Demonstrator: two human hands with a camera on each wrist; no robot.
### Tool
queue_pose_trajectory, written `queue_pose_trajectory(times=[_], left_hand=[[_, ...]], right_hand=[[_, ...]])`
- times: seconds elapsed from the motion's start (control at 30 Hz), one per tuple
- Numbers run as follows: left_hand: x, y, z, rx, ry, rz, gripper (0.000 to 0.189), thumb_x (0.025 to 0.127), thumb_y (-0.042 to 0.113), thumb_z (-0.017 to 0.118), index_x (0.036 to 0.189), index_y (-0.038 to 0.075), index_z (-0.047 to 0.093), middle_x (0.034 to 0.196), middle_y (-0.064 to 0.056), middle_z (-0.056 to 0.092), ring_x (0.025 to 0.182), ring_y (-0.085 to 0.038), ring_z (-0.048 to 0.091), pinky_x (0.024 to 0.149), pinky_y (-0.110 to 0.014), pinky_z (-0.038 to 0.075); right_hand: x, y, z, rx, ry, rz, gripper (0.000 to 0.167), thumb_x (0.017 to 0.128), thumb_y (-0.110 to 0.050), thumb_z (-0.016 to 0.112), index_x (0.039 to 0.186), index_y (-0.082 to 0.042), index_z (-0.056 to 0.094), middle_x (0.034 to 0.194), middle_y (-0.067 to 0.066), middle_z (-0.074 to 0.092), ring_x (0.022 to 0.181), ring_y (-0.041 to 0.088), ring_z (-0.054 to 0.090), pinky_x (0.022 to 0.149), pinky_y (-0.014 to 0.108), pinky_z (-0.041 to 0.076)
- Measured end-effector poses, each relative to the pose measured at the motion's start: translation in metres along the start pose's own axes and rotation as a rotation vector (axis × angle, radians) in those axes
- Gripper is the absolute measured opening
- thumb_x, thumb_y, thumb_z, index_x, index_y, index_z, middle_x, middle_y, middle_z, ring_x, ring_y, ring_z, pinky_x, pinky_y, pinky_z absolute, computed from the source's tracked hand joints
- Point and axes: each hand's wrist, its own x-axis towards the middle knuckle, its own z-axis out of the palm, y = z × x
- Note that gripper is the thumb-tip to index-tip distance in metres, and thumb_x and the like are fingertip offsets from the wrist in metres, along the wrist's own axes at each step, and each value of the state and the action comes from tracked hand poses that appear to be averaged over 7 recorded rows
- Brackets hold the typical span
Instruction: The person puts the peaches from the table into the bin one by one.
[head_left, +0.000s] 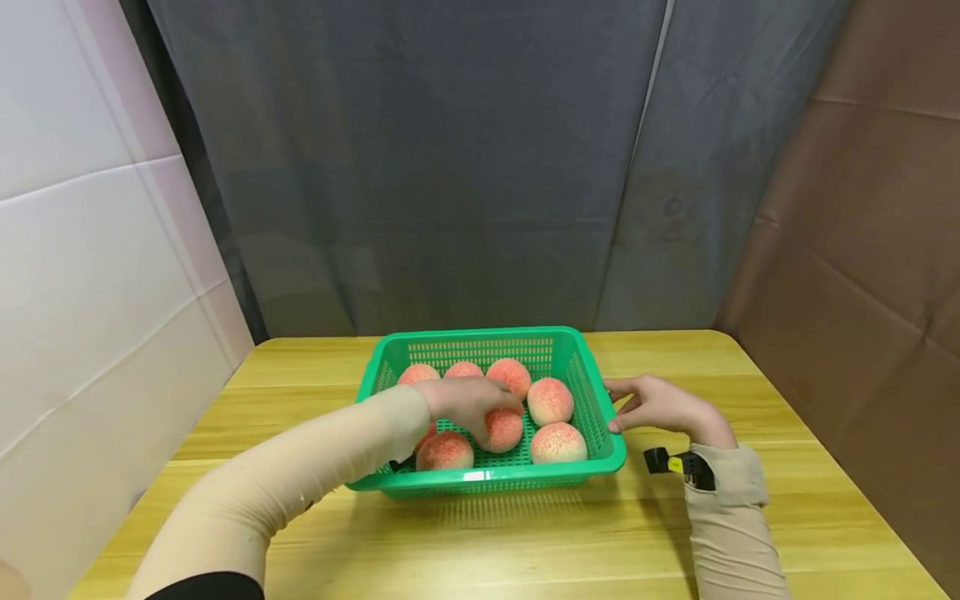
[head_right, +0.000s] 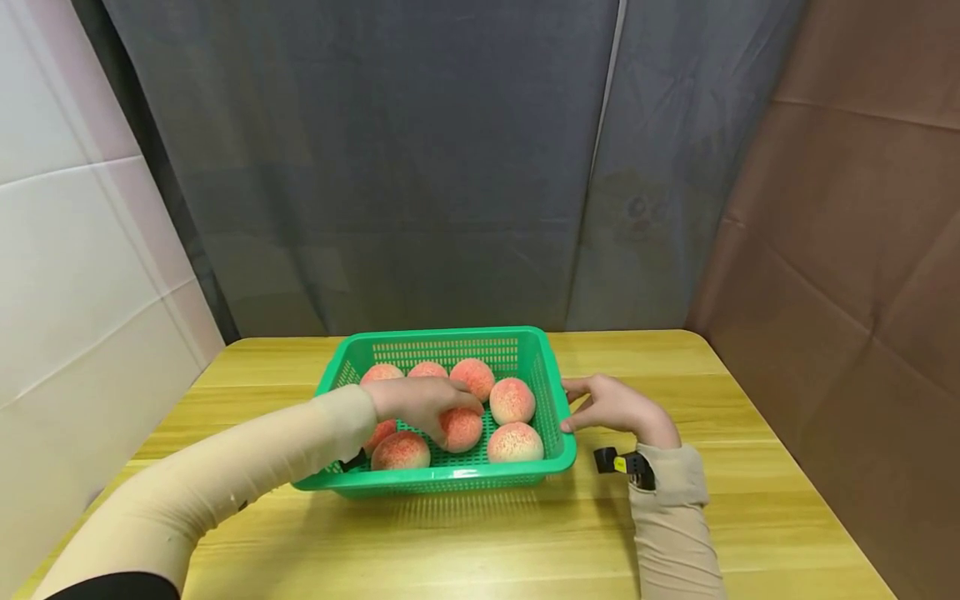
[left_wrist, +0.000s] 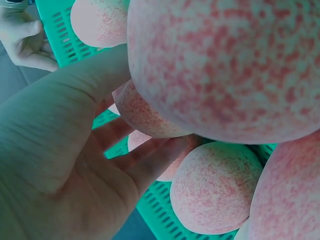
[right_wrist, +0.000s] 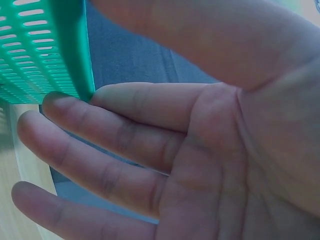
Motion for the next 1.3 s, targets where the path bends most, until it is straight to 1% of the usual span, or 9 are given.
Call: queue_pose_trajectory(times=[0.53,0.73,0.77,0.83,0.9,1.0,1.1,1.2,1.3], left_hand=[[0.001,-0.002,-0.002,0.004,-0.029,0.022,0.059,0.082,0.013,0.074,0.137,0.021,0.053,0.129,0.014,0.053,0.118,-0.005,0.046,0.095,-0.025,0.043],[-0.005,0.001,-0.002,-0.042,-0.028,0.016,0.075,0.085,0.014,0.072,0.149,0.030,0.037,0.144,0.015,0.045,0.124,-0.002,0.045,0.101,-0.027,0.039],[-0.007,0.002,-0.003,-0.063,-0.025,0.001,0.076,0.086,0.015,0.071,0.150,0.033,0.034,0.146,0.017,0.042,0.126,-0.002,0.043,0.102,-0.029,0.038],[-0.014,0.002,-0.009,-0.083,-0.001,-0.010,0.078,0.086,0.013,0.070,0.151,0.036,0.032,0.146,0.016,0.041,0.116,-0.006,0.050,0.096,-0.032,0.043],[-0.023,0.001,-0.019,-0.102,0.039,-0.020,0.077,0.087,0.014,0.069,0.150,0.038,0.032,0.147,0.015,0.040,0.118,-0.010,0.049,0.097,-0.035,0.042],[-0.040,-0.002,-0.036,-0.106,0.130,-0.024,0.074,0.085,0.013,0.067,0.149,0.035,0.037,0.146,0.009,0.042,0.120,-0.013,0.048,0.097,-0.036,0.042],[-0.061,-0.008,-0.047,-0.086,0.222,-0.077,0.067,0.086,0.017,0.066,0.147,0.030,0.041,0.147,0.004,0.041,0.128,-0.016,0.046,0.100,-0.038,0.041],[-0.084,-0.017,-0.046,-0.054,0.295,-0.162,0.062,0.089,0.021,0.067,0.147,0.019,0.043,0.145,-0.008,0.042,0.123,-0.026,0.051,0.095,-0.043,0.045],[-0.108,-0.028,-0.033,-0.039,0.365,-0.267,0.063,0.091,0.026,0.068,0.145,0.008,0.043,0.144,-0.020,0.042,0.123,-0.036,0.051,0.095,-0.048,0.046]], right_hand=[[0.001,0.000,-0.002,0.005,0.006,0.015,0.078,0.084,-0.019,0.077,0.141,0.013,0.036,0.124,0.028,0.057,0.100,0.032,0.065,0.083,0.041,0.054],[0.000,-0.002,-0.001,0.020,-0.004,0.008,0.078,0.084,-0.018,0.077,0.141,0.013,0.035,0.122,0.026,0.058,0.101,0.035,0.065,0.083,0.041,0.054],[0.000,-0.001,-0.001,0.017,-0.005,0.007,0.078,0.084,-0.018,0.077,0.141,0.013,0.035,0.122,0.026,0.058,0.101,0.035,0.065,0.083,0.041,0.054],[0.000,0.000,-0.001,0.013,-0.007,0.008,0.078,0.084,-0.019,0.077,0.141,0.013,0.036,0.122,0.026,0.058,0.101,0.035,0.065,0.083,0.041,0.054],[0.000,0.002,-0.001,0.009,-0.009,0.007,0.078,0.084,-0.020,0.077,0.141,0.013,0.036,0.123,0.026,0.058,0.102,0.035,0.065,0.083,0.041,0.054],[-0.001,0.004,-0.003,0.019,-0.011,-0.005,0.078,0.084,-0.019,0.077,0.141,0.013,0.036,0.123,0.026,0.058,0.102,0.036,0.064,0.083,0.041,0.054],[-0.004,0.008,-0.004,0.030,-0.014,-0.024,0.077,0.085,-0.017,0.076,0.141,0.015,0.035,0.121,0.026,0.059,0.101,0.038,0.064,0.083,0.041,0.054],[-0.006,0.011,-0.005,0.036,-0.016,-0.032,0.076,0.085,-0.016,0.076,0.141,0.016,0.034,0.120,0.026,0.059,0.100,0.037,0.065,0.082,0.040,0.054],[-0.008,0.015,-0.005,0.037,-0.012,-0.033,0.077,0.085,-0.017,0.076,0.141,0.015,0.034,0.120,0.025,0.059,0.100,0.035,0.065,0.082,0.039,0.055]])
